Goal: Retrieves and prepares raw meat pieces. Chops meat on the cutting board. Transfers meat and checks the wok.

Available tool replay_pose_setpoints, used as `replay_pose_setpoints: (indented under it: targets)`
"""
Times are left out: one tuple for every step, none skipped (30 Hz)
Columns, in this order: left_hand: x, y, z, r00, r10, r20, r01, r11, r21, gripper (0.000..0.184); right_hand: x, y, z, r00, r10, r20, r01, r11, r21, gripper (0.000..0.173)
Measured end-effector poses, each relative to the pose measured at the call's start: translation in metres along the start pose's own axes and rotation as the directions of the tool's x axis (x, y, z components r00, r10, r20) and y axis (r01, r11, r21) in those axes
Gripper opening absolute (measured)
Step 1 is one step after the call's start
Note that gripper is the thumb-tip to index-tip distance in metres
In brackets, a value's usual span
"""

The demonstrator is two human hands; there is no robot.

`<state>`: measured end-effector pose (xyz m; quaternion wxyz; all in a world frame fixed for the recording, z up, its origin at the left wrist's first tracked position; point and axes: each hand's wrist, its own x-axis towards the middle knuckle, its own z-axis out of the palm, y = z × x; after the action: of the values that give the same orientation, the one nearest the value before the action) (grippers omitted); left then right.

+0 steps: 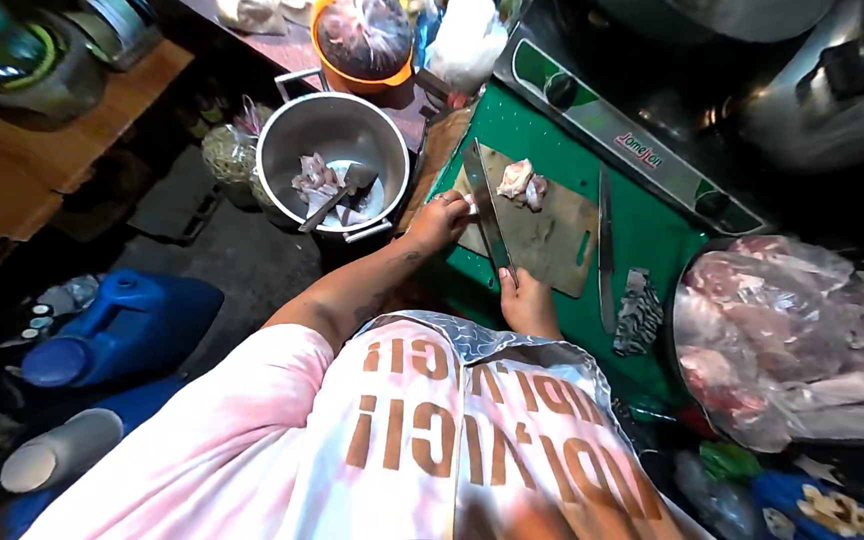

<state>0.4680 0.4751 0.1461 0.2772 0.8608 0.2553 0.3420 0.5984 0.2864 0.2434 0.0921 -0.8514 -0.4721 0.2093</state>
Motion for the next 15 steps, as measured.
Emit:
replay_pose_setpoints:
  targets:
    - [0.000,-0.001,0.000,1.000,0.004,-0.007,-0.004,1.000,-0.003,0.017,-0.001,0.000,0.001,1.000,-0.012,-0.008,0.012,1.000,-0.010,0.043]
    - [0.000,-0.001,0.000,1.000,0.001,-0.003,-0.001,1.000,-0.006,0.017,-0.001,0.000,0.001,1.000,-0.015,-0.007,0.015,1.000,-0.020,0.042]
    - [-0.001,-0.002,0.000,1.000,0.002,-0.001,-0.002,1.000,-0.004,0.017,-0.001,-0.001,0.002,1.000,-0.010,0.004,0.010,0.999,-0.033,0.042]
    - [-0.001,-0.003,0.000,1.000,0.007,-0.001,-0.007,1.000,-0.001,0.016,0.000,-0.002,0.003,1.000,0.002,0.017,-0.001,0.999,-0.046,0.042]
    - [-0.001,-0.003,0.000,1.000,0.012,0.000,-0.012,1.000,0.001,0.016,0.001,-0.003,0.003,0.999,0.021,0.037,-0.019,0.998,-0.057,0.042]
    - [-0.001,-0.004,0.001,1.000,0.015,0.001,-0.015,1.000,0.006,0.016,0.002,-0.005,0.003,0.998,0.034,0.053,-0.030,0.998,-0.064,0.042]
    - [0.000,-0.004,0.001,1.000,0.017,-0.001,-0.017,1.000,0.008,0.016,0.005,-0.008,0.003,0.998,0.039,0.059,-0.035,0.997,-0.070,0.042]
    - [0.001,-0.004,0.001,1.000,0.020,0.001,-0.020,1.000,0.010,0.016,0.007,-0.011,0.003,0.997,0.038,0.060,-0.033,0.997,-0.073,0.042]
    - [0.001,-0.004,0.001,1.000,0.025,0.003,-0.025,1.000,0.016,0.016,0.010,-0.016,0.003,0.998,0.029,0.052,-0.025,0.997,-0.076,0.043]
    - [0.001,-0.004,0.002,1.000,0.030,0.006,-0.030,0.999,0.025,0.016,0.013,-0.021,0.003,0.999,0.022,0.042,-0.018,0.996,-0.089,0.042]
    - [0.002,-0.004,0.002,0.999,0.034,0.009,-0.034,0.999,0.031,0.017,0.017,-0.026,0.004,1.000,0.012,0.025,-0.009,0.995,-0.100,0.042]
    - [0.003,-0.003,0.002,0.999,0.040,0.008,-0.040,0.999,0.036,0.016,0.022,-0.032,0.005,1.000,0.005,0.011,-0.004,0.994,-0.111,0.041]
    - [0.004,-0.003,0.002,0.999,0.045,0.005,-0.045,0.998,0.041,0.016,0.026,-0.038,0.005,1.000,-0.004,-0.001,0.004,0.994,-0.114,0.041]
    - [0.005,-0.004,0.003,0.999,0.049,0.001,-0.049,0.998,0.046,0.015,0.030,-0.042,0.006,1.000,-0.013,-0.008,0.012,0.993,-0.116,0.041]
    - [0.006,-0.004,0.004,0.999,0.054,-0.005,-0.054,0.997,0.050,0.014,0.033,-0.044,0.007,0.999,-0.029,-0.020,0.026,0.992,-0.121,0.042]
